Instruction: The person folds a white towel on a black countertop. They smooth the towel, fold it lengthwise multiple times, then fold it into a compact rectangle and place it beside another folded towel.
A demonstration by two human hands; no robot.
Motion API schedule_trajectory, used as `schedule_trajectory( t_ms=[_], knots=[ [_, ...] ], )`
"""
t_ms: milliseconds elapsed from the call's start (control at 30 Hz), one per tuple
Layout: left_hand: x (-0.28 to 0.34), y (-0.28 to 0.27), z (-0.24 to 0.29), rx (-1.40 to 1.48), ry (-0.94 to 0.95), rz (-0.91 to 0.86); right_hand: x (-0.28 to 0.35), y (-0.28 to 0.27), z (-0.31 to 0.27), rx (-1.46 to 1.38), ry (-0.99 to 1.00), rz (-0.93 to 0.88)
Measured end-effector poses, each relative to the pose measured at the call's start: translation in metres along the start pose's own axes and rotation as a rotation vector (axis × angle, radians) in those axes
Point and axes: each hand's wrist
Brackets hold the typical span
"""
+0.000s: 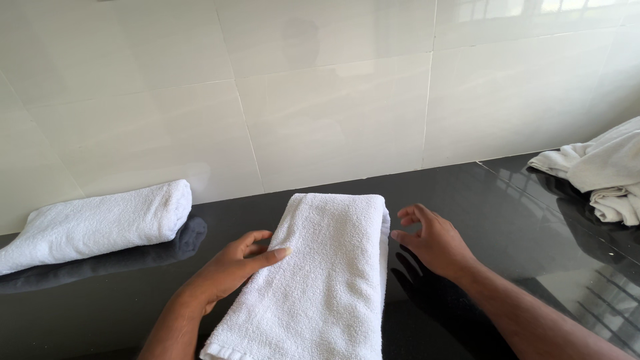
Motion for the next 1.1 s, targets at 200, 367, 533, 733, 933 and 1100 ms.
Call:
schedule_trajectory(
  t_ms=[200, 367, 533, 733, 933, 1100],
  knots=[
    [0.058, 0.053, 0.023, -0.448, 0.377, 0.040, -0.020, 0.023, -0.016, -0.139, -0.331, 0.193],
    [0.058, 0.154, 0.006, -0.725, 0.557, -0.301, -0.024, 0.029, -0.008, -0.090, -0.126, 0.168],
    [0.066, 0.117, 0.014, -0.865, 0.272, -0.366, -0.015, 0.004, -0.015, 0.058, 0.022, 0.093],
    [0.052, 0.033, 0.012, -0.734, 0.191, -0.010, 0.005, -0.013, -0.028, 0.264, 0.133, -0.012],
    [0.024, 0.012, -0.012, -0.658, 0.422, 0.060, 0.012, -0.002, -0.033, 0.232, 0.081, 0.074],
    [0.009, 0.027, -0.019, -0.712, 0.587, 0.130, 0.008, 0.000, -0.032, 0.186, 0.003, 0.098]
  ],
)
Point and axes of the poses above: each hand's wrist, its own x-axis away from the middle knuckle, its own y-axis out of the palm, z = x × y, and after that the axes turned 14 degrees about x, right-handed
